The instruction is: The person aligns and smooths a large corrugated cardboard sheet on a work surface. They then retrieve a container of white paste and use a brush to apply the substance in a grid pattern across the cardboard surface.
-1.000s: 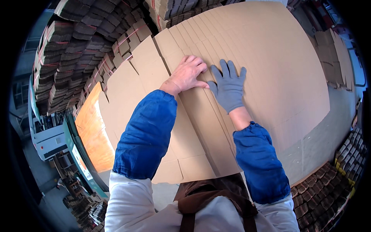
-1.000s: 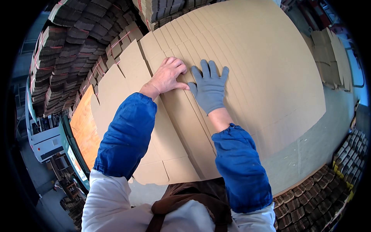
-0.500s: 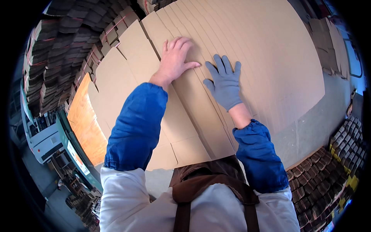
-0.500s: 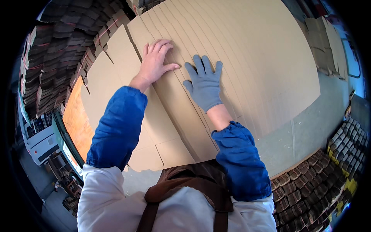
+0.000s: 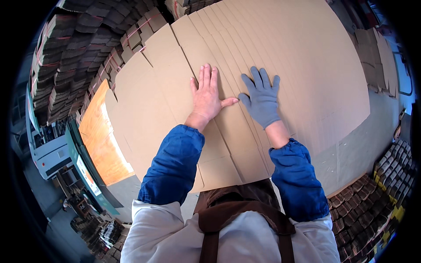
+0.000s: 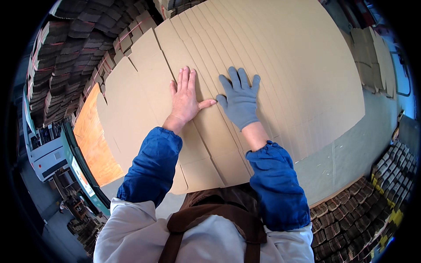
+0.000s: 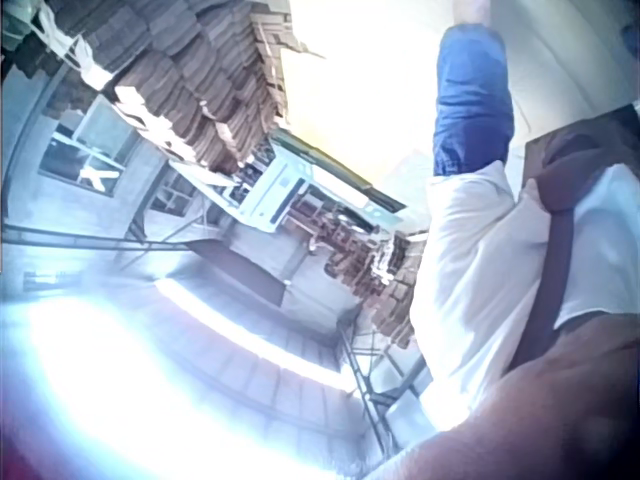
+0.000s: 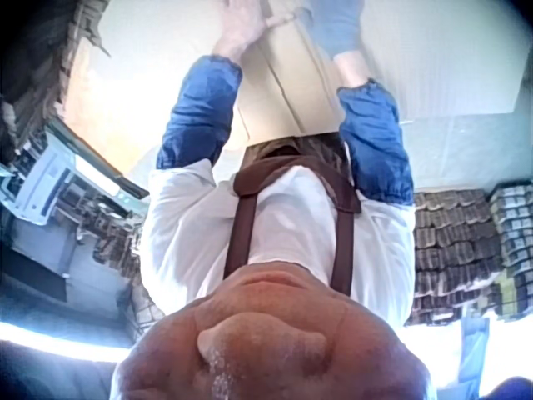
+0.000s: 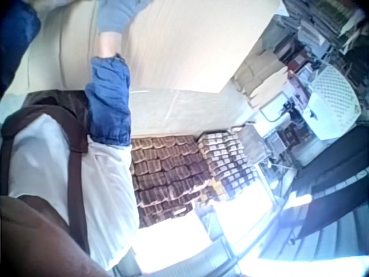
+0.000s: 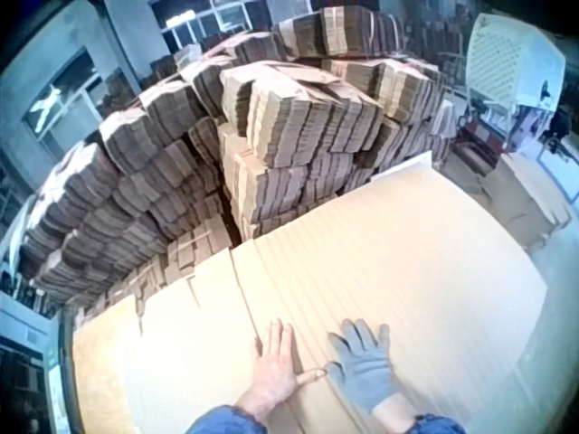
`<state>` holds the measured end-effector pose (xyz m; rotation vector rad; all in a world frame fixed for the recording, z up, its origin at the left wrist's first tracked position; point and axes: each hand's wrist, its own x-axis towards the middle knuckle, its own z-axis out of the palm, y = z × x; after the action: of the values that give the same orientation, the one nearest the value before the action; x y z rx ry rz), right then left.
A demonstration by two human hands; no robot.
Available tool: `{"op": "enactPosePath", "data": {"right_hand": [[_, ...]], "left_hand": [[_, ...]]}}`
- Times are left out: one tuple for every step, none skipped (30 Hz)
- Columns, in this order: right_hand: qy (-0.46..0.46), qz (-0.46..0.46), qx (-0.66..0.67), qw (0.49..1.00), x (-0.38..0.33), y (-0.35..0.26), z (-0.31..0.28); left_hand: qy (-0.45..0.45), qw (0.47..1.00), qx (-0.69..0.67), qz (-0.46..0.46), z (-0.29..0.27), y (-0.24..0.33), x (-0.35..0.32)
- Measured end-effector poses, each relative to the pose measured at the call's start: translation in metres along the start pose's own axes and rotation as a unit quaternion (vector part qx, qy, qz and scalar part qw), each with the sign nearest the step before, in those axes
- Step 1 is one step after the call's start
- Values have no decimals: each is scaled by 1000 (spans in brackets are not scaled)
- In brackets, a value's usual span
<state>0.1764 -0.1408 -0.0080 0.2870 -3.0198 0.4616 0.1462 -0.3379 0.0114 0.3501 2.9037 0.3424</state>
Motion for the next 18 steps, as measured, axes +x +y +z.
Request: {"op": "enactPosePath", "data": {"right_hand": [[1, -1, 1, 1000, 0, 0, 0], [1, -1, -1, 1000, 0, 0, 0], [1, 0, -2, 1000, 0, 0, 0], [0, 1, -4, 1000, 1, 0, 0], [6, -3, -2, 1000, 0, 0, -1], [11, -6, -1, 1000, -1, 0, 0], [16, -9, 1, 1000, -1, 1, 0], [18, -9, -3, 1000, 0, 1, 0], [15, -9, -6, 1000, 0, 0, -1], [12, -8, -8, 1000, 1, 0, -1], [16, -10, -7, 1000, -3, 0, 1], [23, -13, -9, 1000, -2, 2, 2], [30, -15, -10, 999, -1, 5, 3], [26, -15, -10, 999, 0, 4, 3], [20, -15, -11, 1000, 1, 3, 2], [14, -15, -11, 1000, 0, 1, 1], [16, -15, -18, 1000, 3, 3, 2], [18, -15, -20, 1000, 3, 4, 4]], "left_hand": [[0, 1000, 0, 2, 0, -1, -1], [-2, 1000, 0, 3, 0, -1, -3], [-4, 1000, 0, 5, 1, -1, -5], [-1, 1000, -1, 6, 1, -2, -6], [0, 1000, -3, 7, 3, -2, -7], [0, 1000, -6, 9, 4, -3, -9], [7, 1000, -6, 15, 5, -3, -8], [13, 1000, -8, 20, 6, -4, -7], [14, 1000, -10, 23, 8, -5, -10], [16, 1000, -2, 24, 9, -6, -11], [15, 1000, 2, 26, 8, -6, -11], [19, 999, 6, 30, 8, -5, -8], [23, 999, 5, 29, 11, -5, -7], [30, 999, 4, 32, 12, -7, -8], [36, 999, 2, 36, 13, -9, -7], [41, 998, 0, 39, 13, -10, -8], [40, 998, 16, 40, 13, -10, -5], [40, 998, 18, 40, 14, -10, -4]]}}
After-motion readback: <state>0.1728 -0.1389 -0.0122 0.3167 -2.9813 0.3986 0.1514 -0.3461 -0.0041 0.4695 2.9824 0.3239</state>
